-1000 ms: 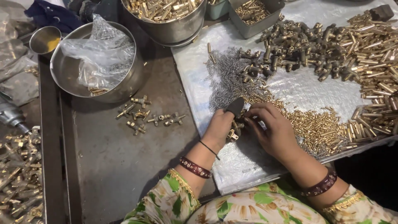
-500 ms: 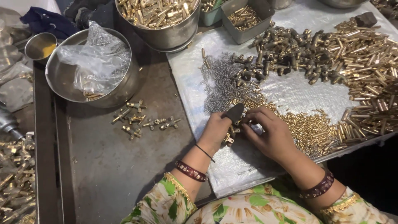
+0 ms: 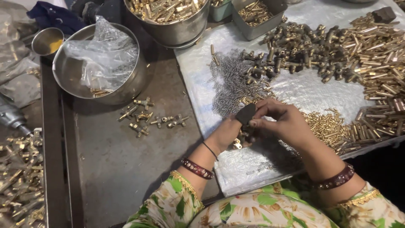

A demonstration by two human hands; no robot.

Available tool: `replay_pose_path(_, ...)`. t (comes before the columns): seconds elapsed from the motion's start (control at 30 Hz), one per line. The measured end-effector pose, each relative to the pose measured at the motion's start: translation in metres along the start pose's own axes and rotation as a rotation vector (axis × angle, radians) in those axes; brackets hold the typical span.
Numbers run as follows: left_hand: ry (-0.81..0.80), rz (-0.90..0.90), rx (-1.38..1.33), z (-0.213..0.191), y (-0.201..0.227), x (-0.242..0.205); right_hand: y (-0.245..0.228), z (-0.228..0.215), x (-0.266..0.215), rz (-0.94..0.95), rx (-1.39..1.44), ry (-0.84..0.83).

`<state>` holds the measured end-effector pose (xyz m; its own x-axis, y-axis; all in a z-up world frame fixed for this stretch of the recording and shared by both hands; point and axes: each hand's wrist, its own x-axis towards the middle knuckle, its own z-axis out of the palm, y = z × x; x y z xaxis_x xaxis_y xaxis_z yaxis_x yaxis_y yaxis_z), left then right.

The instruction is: The person sits at a workbench and assembles small brass-colored metal components. They pick up a cylindrical part and a smaller piece, fit them together, and place the assembled unit into a pile on the table.

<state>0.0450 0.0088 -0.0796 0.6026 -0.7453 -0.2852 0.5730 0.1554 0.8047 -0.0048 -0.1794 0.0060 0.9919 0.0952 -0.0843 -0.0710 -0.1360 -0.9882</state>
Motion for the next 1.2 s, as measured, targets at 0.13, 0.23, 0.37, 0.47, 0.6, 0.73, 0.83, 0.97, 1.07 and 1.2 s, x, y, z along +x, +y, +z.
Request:
replay_pose_path(0.13,-0.146,-0.011,0.058,0.004,0.017,-0.007,-0.005,-0.002,0.003,0.127,0.113,-0.047)
replay_pose_path(0.23,-0.247,-0.001,-0.038,0.015,0.034,-0.016,0.006,-0.004,0.005,0.183,0.228,-0.106)
replay_pose_path(0.37,-0.067,-0.001,-0.108,0.002,0.011,-0.006,-0.001,0.005,0.0,-0.045,-0.078,-0.044)
replay_pose_path(0.47,0.032,0.052,-0.103,-0.001,0.004,-0.002,-0.002,-0.004,-0.001,-0.198,-0.308,0.07)
replay_pose_path(0.6,0.011,0.206,0.024,0.002,0.008,-0.004,0.023,-0.06,0.002,-0.139,-0.258,0.302)
replay_pose_path(0.73,0.076,0.176,0.038,0.013,0.015,-0.002,0.016,-0.066,-0.008,0.075,-0.407,0.375)
replay_pose_path(0.83,0.112,0.141,-0.046,0.015,0.019,-0.003,0.004,-0.048,-0.014,0.118,-0.656,0.265)
replay_pose_path(0.97,0.042,0.224,0.168,0.012,0.014,-0.006,0.004,-0.029,-0.013,-0.095,-0.995,0.194)
replay_pose_path(1.07,0.063,0.168,0.083,0.016,0.023,-0.01,0.005,-0.02,-0.009,-0.114,-1.135,0.199)
replay_pose_path(1.2,0.048,0.147,0.035,0.011,0.016,-0.007,0.002,-0.012,-0.009,-0.021,-1.179,0.229)
